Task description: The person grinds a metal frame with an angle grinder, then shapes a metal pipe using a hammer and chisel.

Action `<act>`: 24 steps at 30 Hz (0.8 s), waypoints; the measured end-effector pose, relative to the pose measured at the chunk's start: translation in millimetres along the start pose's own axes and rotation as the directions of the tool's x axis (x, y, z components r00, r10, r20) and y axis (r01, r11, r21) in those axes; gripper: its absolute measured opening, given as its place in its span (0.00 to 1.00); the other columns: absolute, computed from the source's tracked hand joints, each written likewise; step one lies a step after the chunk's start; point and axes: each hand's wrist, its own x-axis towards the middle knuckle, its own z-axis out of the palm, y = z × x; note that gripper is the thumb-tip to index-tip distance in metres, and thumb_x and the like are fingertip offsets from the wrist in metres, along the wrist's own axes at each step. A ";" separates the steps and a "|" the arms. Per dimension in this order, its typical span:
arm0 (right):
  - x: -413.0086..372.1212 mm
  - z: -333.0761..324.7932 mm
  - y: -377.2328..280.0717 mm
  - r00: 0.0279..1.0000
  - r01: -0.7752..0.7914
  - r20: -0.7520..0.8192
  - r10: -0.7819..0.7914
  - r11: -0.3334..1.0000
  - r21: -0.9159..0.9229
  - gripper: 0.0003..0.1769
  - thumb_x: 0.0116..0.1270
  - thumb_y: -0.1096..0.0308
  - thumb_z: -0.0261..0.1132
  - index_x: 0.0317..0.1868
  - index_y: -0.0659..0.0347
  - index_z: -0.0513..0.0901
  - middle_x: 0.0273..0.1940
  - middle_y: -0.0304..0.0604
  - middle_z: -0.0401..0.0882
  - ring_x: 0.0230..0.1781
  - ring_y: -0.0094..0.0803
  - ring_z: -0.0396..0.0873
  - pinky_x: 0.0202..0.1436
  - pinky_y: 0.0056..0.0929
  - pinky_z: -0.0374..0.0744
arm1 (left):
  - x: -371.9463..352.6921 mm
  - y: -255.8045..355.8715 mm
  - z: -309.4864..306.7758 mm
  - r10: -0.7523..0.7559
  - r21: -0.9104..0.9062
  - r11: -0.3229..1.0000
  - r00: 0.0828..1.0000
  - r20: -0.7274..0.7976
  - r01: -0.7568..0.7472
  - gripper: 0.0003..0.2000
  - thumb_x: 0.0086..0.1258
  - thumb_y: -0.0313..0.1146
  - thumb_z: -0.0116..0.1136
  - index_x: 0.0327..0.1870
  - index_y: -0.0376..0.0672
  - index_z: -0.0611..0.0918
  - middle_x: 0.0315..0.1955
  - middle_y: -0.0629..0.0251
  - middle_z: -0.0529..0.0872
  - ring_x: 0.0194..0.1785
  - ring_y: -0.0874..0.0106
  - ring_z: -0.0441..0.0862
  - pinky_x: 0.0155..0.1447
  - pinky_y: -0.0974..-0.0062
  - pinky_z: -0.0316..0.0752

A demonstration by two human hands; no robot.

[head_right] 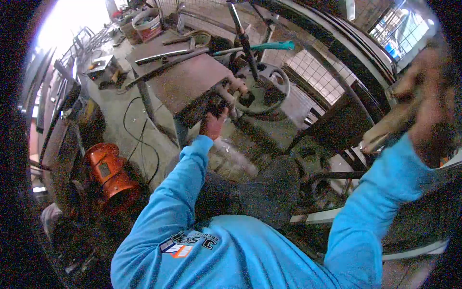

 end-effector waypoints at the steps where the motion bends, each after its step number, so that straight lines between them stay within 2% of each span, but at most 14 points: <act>1: 15.8 -11.3 -23.6 0.989 -0.068 -0.130 0.064 0.997 -0.023 0.20 0.76 0.52 0.49 0.36 0.61 0.75 0.25 0.41 0.75 0.26 0.27 0.76 0.30 0.24 0.78 | 1.6 -5.2 6.8 0.052 -0.006 0.999 0.996 -0.071 -0.053 0.34 0.69 0.61 0.50 0.49 0.29 0.80 0.47 0.37 0.81 0.54 0.43 0.78 0.59 0.52 0.71; 3: 28.0 -10.7 -58.3 0.947 0.164 -0.304 -0.105 0.971 0.176 0.19 0.76 0.52 0.49 0.36 0.60 0.75 0.26 0.44 0.76 0.25 0.27 0.77 0.28 0.22 0.78 | -0.4 23.9 -7.7 0.138 -0.221 0.950 0.929 -0.343 -0.223 0.33 0.69 0.60 0.51 0.45 0.29 0.81 0.44 0.37 0.83 0.51 0.43 0.79 0.56 0.51 0.72; 5: 32.6 7.6 -61.9 0.898 0.337 -0.374 -0.231 0.908 0.248 0.19 0.76 0.53 0.48 0.37 0.60 0.74 0.28 0.46 0.77 0.25 0.27 0.77 0.27 0.21 0.78 | -3.6 21.4 -11.5 0.035 -0.225 0.971 0.976 -0.215 -0.084 0.32 0.70 0.59 0.50 0.45 0.29 0.81 0.44 0.37 0.82 0.50 0.43 0.79 0.56 0.51 0.73; 6: 40.3 9.4 -10.0 0.916 0.356 -0.249 -0.314 0.923 0.147 0.16 0.75 0.57 0.50 0.41 0.60 0.77 0.35 0.48 0.79 0.34 0.31 0.79 0.40 0.27 0.78 | -6.4 20.6 -11.0 -0.020 -0.222 0.975 0.989 -0.144 -0.013 0.32 0.70 0.59 0.50 0.45 0.29 0.81 0.43 0.37 0.82 0.49 0.43 0.79 0.56 0.50 0.73; 7: 33.0 31.9 4.7 0.925 0.329 -0.229 -0.304 0.941 0.078 0.16 0.74 0.56 0.52 0.42 0.60 0.77 0.34 0.46 0.79 0.33 0.30 0.79 0.38 0.27 0.78 | -5.8 19.7 -14.4 0.000 -0.188 0.982 0.994 -0.113 -0.021 0.31 0.70 0.58 0.50 0.45 0.29 0.81 0.43 0.37 0.82 0.49 0.42 0.79 0.55 0.50 0.73; 9: -14.2 125.4 12.7 0.987 0.128 -0.107 -0.124 0.991 0.037 0.17 0.72 0.54 0.55 0.44 0.60 0.78 0.32 0.44 0.79 0.30 0.29 0.78 0.36 0.27 0.77 | -0.5 19.7 -23.9 0.037 -0.129 0.991 0.998 -0.057 -0.044 0.31 0.71 0.58 0.50 0.45 0.29 0.81 0.43 0.37 0.82 0.48 0.41 0.79 0.54 0.49 0.73; 10: -44.9 167.9 19.5 0.996 -0.002 0.092 -0.004 0.998 0.057 0.17 0.71 0.54 0.57 0.45 0.60 0.78 0.31 0.43 0.79 0.29 0.28 0.78 0.34 0.27 0.77 | -0.6 25.4 -28.7 0.085 -0.143 0.985 0.991 -0.100 -0.098 0.31 0.70 0.58 0.50 0.46 0.29 0.80 0.43 0.37 0.82 0.48 0.41 0.79 0.54 0.49 0.73; 12: -101.8 224.2 31.1 0.746 -0.374 0.603 0.283 0.927 0.027 0.19 0.69 0.52 0.60 0.47 0.60 0.78 0.29 0.40 0.79 0.26 0.27 0.77 0.32 0.28 0.76 | -5.7 32.4 -38.8 0.174 -0.164 0.966 0.970 -0.170 -0.202 0.31 0.70 0.58 0.50 0.48 0.30 0.80 0.44 0.37 0.82 0.49 0.40 0.78 0.55 0.49 0.73; 13: -113.1 224.5 32.4 0.555 -0.514 0.751 0.358 0.857 -0.030 0.21 0.68 0.51 0.62 0.49 0.60 0.78 0.28 0.39 0.78 0.25 0.26 0.76 0.30 0.28 0.76 | -7.8 33.5 -42.0 0.215 -0.174 0.953 0.957 -0.193 -0.249 0.31 0.70 0.58 0.50 0.49 0.30 0.80 0.45 0.36 0.82 0.50 0.40 0.78 0.56 0.49 0.72; 14: -108.3 208.8 27.5 0.509 -0.565 0.774 0.377 0.824 -0.030 0.22 0.67 0.50 0.63 0.50 0.60 0.79 0.28 0.38 0.78 0.24 0.26 0.76 0.29 0.28 0.76 | -0.9 34.9 -41.2 0.256 -0.189 0.937 0.945 -0.204 -0.294 0.32 0.70 0.59 0.50 0.51 0.31 0.79 0.47 0.36 0.81 0.52 0.41 0.77 0.57 0.50 0.72; 16: -90.7 162.2 8.2 0.602 -0.570 0.708 0.368 0.820 0.059 0.25 0.65 0.49 0.66 0.52 0.60 0.79 0.26 0.35 0.78 0.22 0.24 0.75 0.26 0.28 0.75 | -4.3 17.5 -15.4 0.254 -0.162 0.949 0.960 -0.118 -0.271 0.32 0.71 0.59 0.49 0.54 0.33 0.78 0.51 0.36 0.79 0.56 0.42 0.75 0.60 0.52 0.70; 18: -74.7 125.5 -7.5 0.856 -0.371 0.466 0.225 0.895 0.248 0.17 0.71 0.53 0.61 0.44 0.61 0.79 0.21 0.34 0.73 0.16 0.23 0.72 0.19 0.27 0.72 | 3.7 -6.0 20.4 0.183 -0.165 0.968 0.982 -0.036 -0.187 0.32 0.71 0.59 0.49 0.58 0.34 0.76 0.56 0.38 0.77 0.60 0.45 0.73 0.62 0.54 0.69; 22: -65.0 77.2 -28.2 0.979 -0.139 0.205 0.009 0.766 0.627 0.17 0.73 0.55 0.58 0.43 0.62 0.73 0.20 0.36 0.66 0.17 0.23 0.66 0.21 0.22 0.68 | -3.7 44.5 12.1 0.005 -0.603 0.797 0.997 -0.071 -0.047 0.31 0.71 0.57 0.51 0.62 0.36 0.74 0.61 0.44 0.75 0.64 0.51 0.72 0.65 0.59 0.67; 24: -79.3 69.1 -51.2 0.979 -0.202 0.146 0.140 0.716 0.668 0.19 0.71 0.52 0.60 0.42 0.62 0.72 0.21 0.37 0.66 0.17 0.25 0.67 0.21 0.24 0.69 | -5.7 48.4 13.1 -0.026 -0.697 0.717 1.000 -0.005 0.015 0.31 0.71 0.56 0.53 0.62 0.36 0.73 0.61 0.46 0.76 0.64 0.51 0.72 0.66 0.59 0.66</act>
